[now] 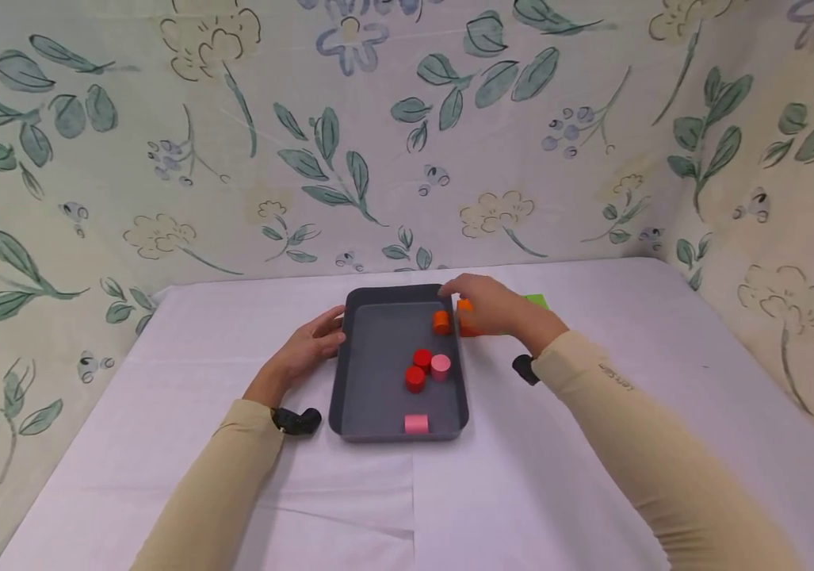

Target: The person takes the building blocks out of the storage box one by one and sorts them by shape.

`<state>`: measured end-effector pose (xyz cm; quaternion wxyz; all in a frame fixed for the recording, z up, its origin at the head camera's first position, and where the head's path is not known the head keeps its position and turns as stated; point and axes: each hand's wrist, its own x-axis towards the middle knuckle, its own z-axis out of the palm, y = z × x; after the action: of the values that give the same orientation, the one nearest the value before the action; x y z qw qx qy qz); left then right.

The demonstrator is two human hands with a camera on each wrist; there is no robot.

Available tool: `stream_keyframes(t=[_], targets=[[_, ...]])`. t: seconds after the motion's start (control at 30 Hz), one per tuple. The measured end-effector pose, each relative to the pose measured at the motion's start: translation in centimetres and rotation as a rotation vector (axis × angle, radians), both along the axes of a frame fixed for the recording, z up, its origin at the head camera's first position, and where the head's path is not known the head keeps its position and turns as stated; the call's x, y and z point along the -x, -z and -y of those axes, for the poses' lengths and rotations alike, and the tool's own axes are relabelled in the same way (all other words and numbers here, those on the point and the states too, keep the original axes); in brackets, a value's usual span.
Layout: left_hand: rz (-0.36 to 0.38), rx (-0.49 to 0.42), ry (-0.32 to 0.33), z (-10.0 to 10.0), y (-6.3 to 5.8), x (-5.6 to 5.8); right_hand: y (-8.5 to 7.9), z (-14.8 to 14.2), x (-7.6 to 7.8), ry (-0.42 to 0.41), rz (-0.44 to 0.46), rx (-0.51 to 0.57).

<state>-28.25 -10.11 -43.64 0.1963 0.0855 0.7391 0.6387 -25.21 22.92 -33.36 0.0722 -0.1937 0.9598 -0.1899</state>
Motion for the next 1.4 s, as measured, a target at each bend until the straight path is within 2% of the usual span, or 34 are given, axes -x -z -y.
stream_keyframes(t=[0.17,0.37,0.5,0.67,0.83,1.0,1.13,1.23,1.3,1.4], targets=[[-0.003,0.008,-0.005,0.2,0.0,0.0,0.8,3.1,0.3,-0.094,-0.024,-0.063],[-0.010,0.024,0.007,0.3,0.2,0.1,2.0,4.8,0.8,-0.127,-0.050,-0.156],[-0.007,0.006,0.006,0.6,0.4,0.1,2.2,6.0,0.3,-0.176,-0.072,-0.171],[0.006,0.022,0.005,0.8,0.3,0.0,2.0,7.5,-1.4,-0.269,0.033,-0.178],[0.008,0.027,0.003,0.4,0.1,0.1,1.8,7.7,-2.3,-0.248,0.093,-0.255],[0.007,-0.001,0.004,0.2,0.1,0.4,1.9,7.1,-2.3,-0.262,0.124,-0.273],[0.012,0.012,0.006,0.1,0.2,0.3,2.3,6.4,-2.1,-0.276,0.106,-0.199],[0.013,0.014,0.003,0.0,0.2,0.3,2.0,5.3,-2.0,-0.268,0.033,-0.057],[0.009,0.015,-0.001,0.0,0.1,0.2,1.6,4.2,-2.0,-0.250,-0.046,0.037],[0.000,0.011,0.000,0.1,-0.1,0.1,1.2,2.3,-2.3,-0.183,-0.119,0.115]])
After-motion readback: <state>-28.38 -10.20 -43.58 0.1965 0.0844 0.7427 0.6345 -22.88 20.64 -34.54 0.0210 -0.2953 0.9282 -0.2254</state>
